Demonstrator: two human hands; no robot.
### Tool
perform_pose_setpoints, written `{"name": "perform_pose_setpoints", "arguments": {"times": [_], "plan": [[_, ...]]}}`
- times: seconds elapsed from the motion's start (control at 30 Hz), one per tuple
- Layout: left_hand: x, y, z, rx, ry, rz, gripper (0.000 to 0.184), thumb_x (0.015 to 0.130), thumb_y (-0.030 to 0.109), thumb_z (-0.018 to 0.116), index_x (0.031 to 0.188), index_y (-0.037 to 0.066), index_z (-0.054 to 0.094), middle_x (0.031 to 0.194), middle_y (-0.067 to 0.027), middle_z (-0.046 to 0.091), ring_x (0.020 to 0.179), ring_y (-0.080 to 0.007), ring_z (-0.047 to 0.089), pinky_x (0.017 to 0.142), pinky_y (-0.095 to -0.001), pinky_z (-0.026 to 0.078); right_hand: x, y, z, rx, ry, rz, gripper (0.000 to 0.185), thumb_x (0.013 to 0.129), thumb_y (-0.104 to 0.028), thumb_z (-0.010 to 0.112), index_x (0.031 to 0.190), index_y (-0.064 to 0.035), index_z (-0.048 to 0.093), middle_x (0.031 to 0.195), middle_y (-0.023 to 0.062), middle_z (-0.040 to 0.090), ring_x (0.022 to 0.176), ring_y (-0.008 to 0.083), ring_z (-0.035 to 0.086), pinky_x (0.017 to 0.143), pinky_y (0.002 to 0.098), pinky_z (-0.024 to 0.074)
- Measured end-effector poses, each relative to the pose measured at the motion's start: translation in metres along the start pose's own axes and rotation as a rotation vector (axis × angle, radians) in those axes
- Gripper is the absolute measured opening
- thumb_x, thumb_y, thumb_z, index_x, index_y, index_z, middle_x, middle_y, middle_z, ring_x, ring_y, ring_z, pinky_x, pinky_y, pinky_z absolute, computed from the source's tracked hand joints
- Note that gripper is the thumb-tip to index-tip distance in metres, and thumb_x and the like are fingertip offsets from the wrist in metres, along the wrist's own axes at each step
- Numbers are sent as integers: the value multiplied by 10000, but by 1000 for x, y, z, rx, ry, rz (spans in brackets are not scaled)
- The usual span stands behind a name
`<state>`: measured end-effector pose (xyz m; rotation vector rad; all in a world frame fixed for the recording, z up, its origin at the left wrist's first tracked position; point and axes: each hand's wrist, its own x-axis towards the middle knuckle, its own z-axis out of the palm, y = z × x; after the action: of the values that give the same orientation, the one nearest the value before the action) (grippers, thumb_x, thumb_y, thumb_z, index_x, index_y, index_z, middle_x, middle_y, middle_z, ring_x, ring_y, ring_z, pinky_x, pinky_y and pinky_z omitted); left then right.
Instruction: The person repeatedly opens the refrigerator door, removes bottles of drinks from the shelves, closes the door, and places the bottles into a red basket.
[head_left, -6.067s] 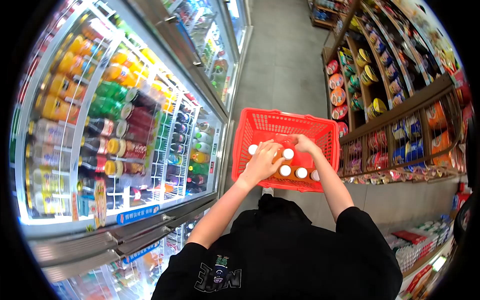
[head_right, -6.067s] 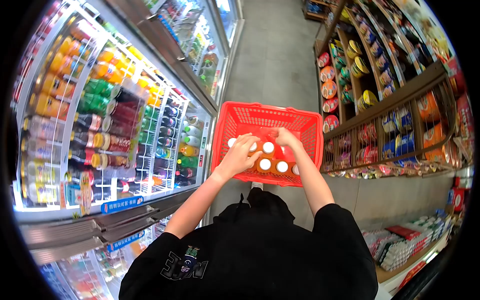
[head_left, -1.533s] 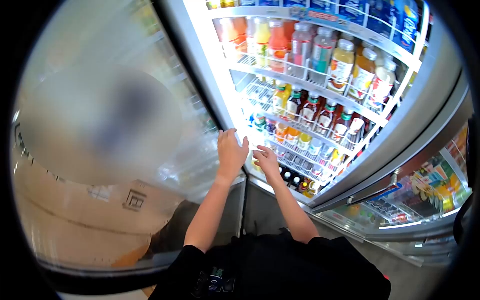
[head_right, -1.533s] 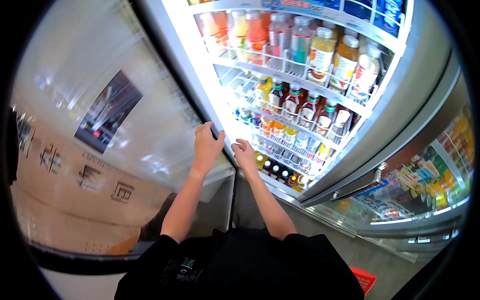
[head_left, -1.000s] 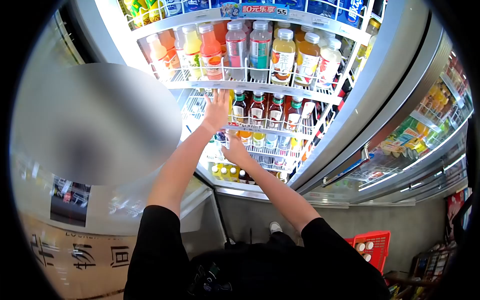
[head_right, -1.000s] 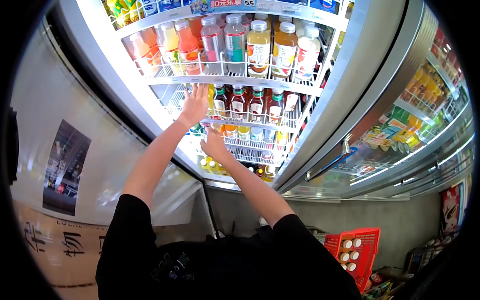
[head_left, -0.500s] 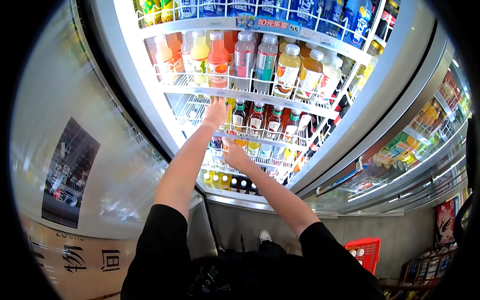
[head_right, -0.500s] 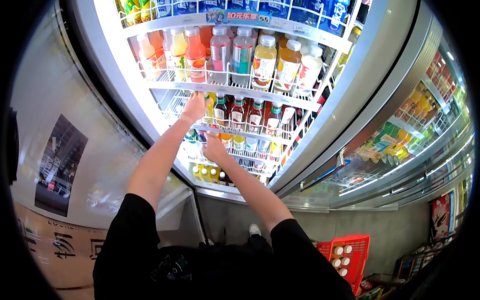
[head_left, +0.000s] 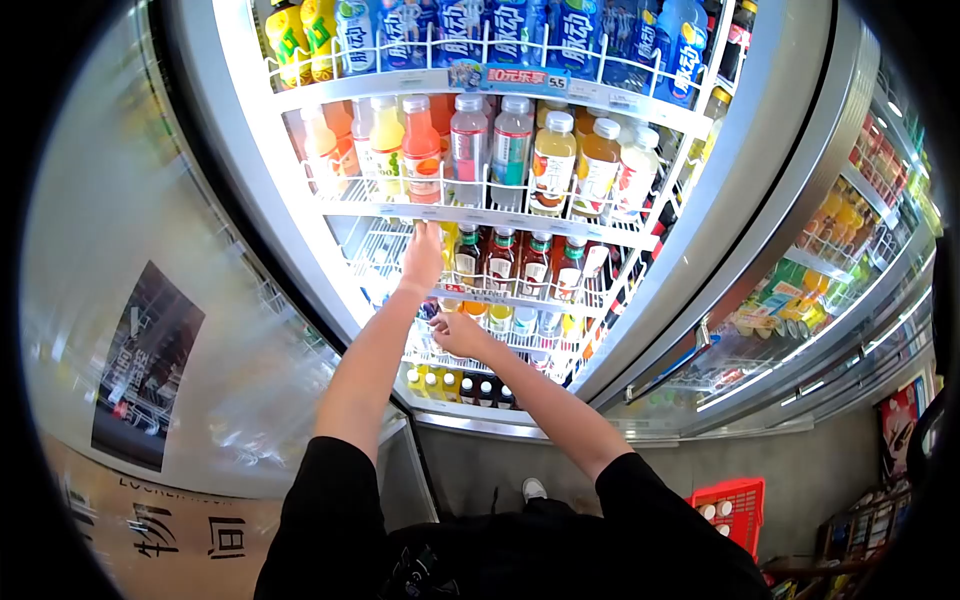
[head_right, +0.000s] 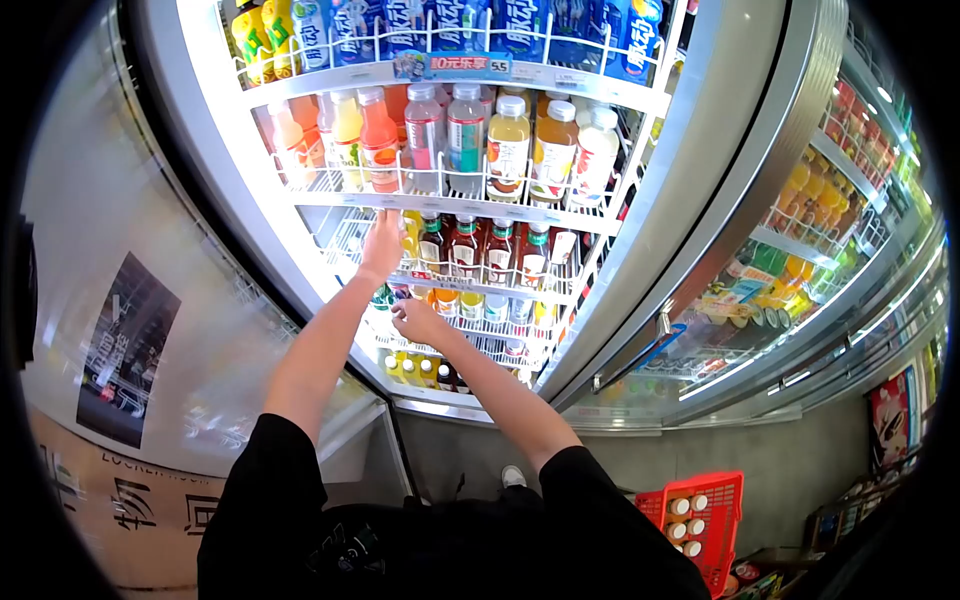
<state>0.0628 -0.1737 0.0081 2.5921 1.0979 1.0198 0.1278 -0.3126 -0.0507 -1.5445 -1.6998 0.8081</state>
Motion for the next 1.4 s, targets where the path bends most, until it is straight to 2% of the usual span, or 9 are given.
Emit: {"name": "perform_pose_setpoints", "arguments": {"times": [0.37,0.57,0.7,0.83,1.03,1.1,1.13,1.33,1.4], "plan": [[-44,30,-30,-115,242,42,404,846,19,581,1219,-20,433,1222,-238,511,1072,-439,524,892,-468,456,-4,39,-19,50,55,66,389,809,-195,642,1115,43,607,966,154,683,851,208,666,779,314,530],[-73,66,-91,-198,358,-54,367,833,69,625,1181,7,525,1122,-214,592,1026,-413,570,874,-450,468,-5,25,-32,54,178,141,817,747,-306,758,1379,21,356,1203,229,576,1084,297,599,918,376,488],[-99,96,-138,-367,187,-158,387,784,89,695,1146,4,588,1071,-181,644,940,-331,648,758,-376,553,-28,-6,-45,76,146,-237,1123,611,-432,865,1434,18,247,1450,252,320,1348,347,343,1107,397,302],[-120,119,-158,-511,137,-239,394,776,127,741,1132,1,630,951,-144,687,813,-208,681,649,-305,567,-76,-20,-26,487,-184,-242,1000,703,-336,839,1451,-35,248,1443,168,342,1328,254,375,1104,387,307],[-144,133,-156,-499,85,-389,388,811,130,709,1166,0,623,964,-140,679,810,-167,661,649,-264,542,-122,-29,25,785,-96,-101,749,768,-267,789,1346,-2,392,1187,104,578,1091,182,559,947,330,449],[-163,130,-152,-502,349,-313,383,846,119,662,1208,12,599,1137,-185,626,995,-236,633,801,-341,527,-124,-27,36,1145,-95,69,615,816,-244,739,1293,9,444,1112,86,613,997,157,596,873,304,486],[-177,126,-161,-334,309,-262,405,874,117,619,1266,37,558,1343,-215,487,1243,-339,469,1025,-435,378,-123,-34,29,1177,-120,59,545,844,-234,704,1266,3,455,1065,95,626,918,173,631,808,318,523],[-262,175,-186,524,508,-750,580,881,165,599,1414,86,385,1543,-219,141,1394,-520,-49,1041,-698,-12,-115,-50,2,1257,-373,95,433,874,-267,623,1194,-13,479,981,156,634,793,250,671,696,372,573],[-292,192,-179,591,519,-810,608,879,172,598,1431,94,355,1551,-219,101,1384,-535,-80,1003,-732,-32,-118,-59,8,1285,-453,131,427,879,-277,617,1191,-15,489,973,161,639,784,254,674,701,367,569]]}}
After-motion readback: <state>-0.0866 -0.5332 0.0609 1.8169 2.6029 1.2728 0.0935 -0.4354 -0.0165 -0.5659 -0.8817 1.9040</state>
